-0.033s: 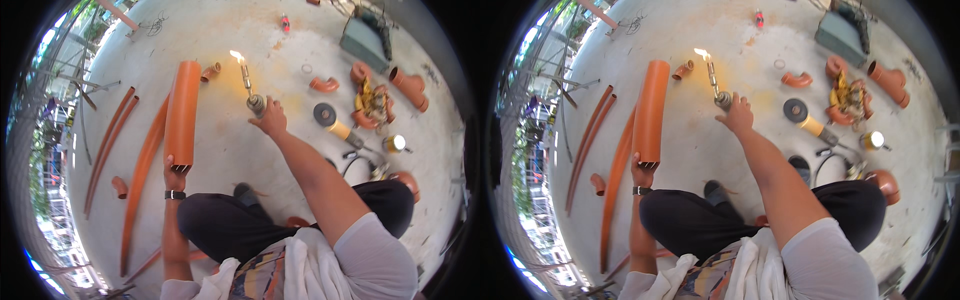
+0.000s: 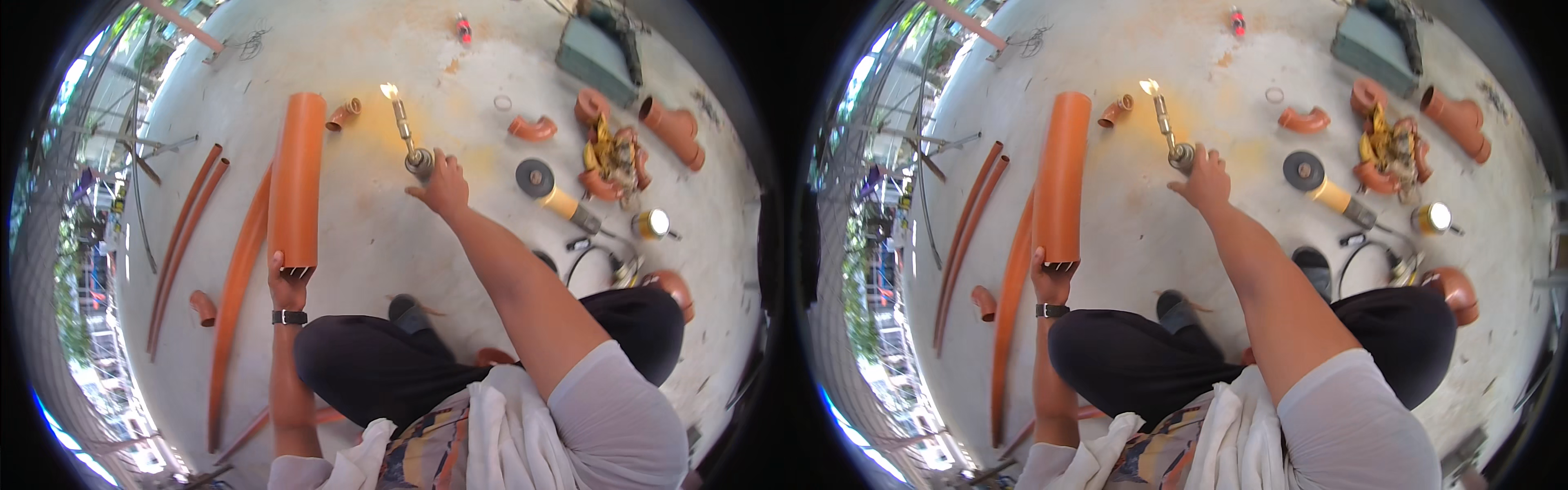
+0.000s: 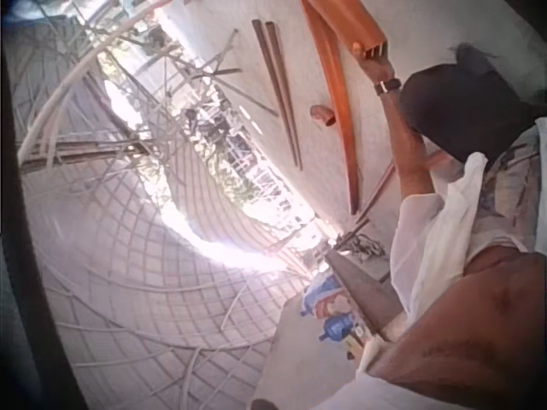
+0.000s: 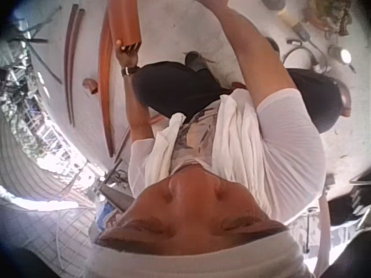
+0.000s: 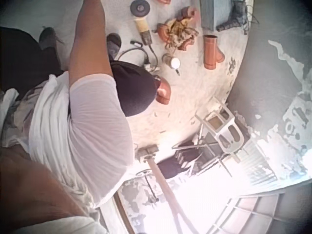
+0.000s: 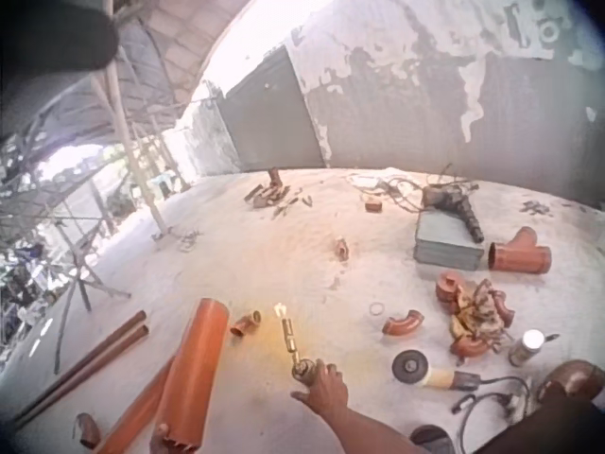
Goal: The person uses a blowtorch to heat the end of an orange PVC pipe, then inserts a smaller pipe fitting into the heated section to join them. The person repeats this process with another pipe segment.
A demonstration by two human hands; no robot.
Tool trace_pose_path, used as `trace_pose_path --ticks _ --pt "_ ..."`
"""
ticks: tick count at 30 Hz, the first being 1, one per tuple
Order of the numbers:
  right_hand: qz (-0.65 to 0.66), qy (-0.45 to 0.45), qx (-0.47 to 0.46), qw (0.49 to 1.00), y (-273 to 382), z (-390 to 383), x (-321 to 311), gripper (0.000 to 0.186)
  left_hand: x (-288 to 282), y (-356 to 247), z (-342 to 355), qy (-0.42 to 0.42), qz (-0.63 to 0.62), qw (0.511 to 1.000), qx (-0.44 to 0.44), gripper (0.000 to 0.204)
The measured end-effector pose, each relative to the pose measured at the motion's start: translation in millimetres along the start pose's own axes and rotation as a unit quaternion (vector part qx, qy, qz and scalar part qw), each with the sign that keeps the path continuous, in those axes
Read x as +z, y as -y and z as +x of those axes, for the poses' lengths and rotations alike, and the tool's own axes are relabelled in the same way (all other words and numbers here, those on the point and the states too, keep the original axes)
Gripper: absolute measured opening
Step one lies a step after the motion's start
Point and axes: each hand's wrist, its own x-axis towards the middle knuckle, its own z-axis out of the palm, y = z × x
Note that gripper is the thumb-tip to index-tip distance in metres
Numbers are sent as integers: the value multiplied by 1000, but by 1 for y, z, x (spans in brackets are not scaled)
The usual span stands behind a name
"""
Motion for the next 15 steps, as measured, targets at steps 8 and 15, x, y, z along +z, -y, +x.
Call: trace_pose_path --ticks 8,15 --pt "-3 24 40 999 5 33 9 81 39 -22 14 65 3 998 -27 73" --pt "-62 71 -49 994 -12 64 -6 59 52 -31 3 81 27 996 -35 79"
